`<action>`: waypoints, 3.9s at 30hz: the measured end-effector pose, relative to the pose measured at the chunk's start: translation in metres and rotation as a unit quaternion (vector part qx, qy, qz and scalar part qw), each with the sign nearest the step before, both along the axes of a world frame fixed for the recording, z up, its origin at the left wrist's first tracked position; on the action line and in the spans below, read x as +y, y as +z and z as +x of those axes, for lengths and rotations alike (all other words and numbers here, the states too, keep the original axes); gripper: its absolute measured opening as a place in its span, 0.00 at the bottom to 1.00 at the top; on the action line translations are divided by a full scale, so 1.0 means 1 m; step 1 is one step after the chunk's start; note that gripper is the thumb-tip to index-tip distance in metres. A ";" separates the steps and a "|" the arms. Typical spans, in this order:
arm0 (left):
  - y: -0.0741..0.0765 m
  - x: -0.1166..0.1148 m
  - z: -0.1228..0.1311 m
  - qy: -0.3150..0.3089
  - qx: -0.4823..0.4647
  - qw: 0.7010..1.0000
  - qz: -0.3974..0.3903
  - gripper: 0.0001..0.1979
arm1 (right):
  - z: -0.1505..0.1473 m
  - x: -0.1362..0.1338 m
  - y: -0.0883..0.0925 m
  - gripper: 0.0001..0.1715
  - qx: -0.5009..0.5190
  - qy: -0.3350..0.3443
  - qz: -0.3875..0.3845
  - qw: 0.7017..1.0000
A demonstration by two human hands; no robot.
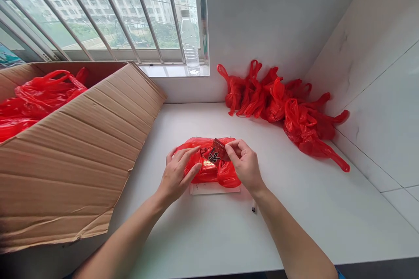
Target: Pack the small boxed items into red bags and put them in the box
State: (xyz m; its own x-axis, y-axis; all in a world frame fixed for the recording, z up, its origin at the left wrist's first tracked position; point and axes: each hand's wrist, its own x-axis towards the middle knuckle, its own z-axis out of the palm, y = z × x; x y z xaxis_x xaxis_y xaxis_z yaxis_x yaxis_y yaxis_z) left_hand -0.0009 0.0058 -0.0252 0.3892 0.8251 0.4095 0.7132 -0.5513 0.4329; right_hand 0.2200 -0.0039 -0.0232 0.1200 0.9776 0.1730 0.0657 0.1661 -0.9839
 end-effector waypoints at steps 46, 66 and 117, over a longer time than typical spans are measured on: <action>-0.007 0.006 0.000 -0.014 0.020 0.987 -0.159 0.14 | -0.019 -0.001 -0.025 0.11 -0.492 0.079 0.217 0.839; 0.005 -0.009 0.008 -0.116 -0.021 0.978 -0.171 0.36 | -0.017 0.003 -0.030 0.33 -0.432 0.012 0.134 0.892; 0.150 0.020 0.010 0.116 -0.409 0.868 0.256 0.11 | 0.043 0.041 0.106 0.16 0.215 -0.046 0.208 0.953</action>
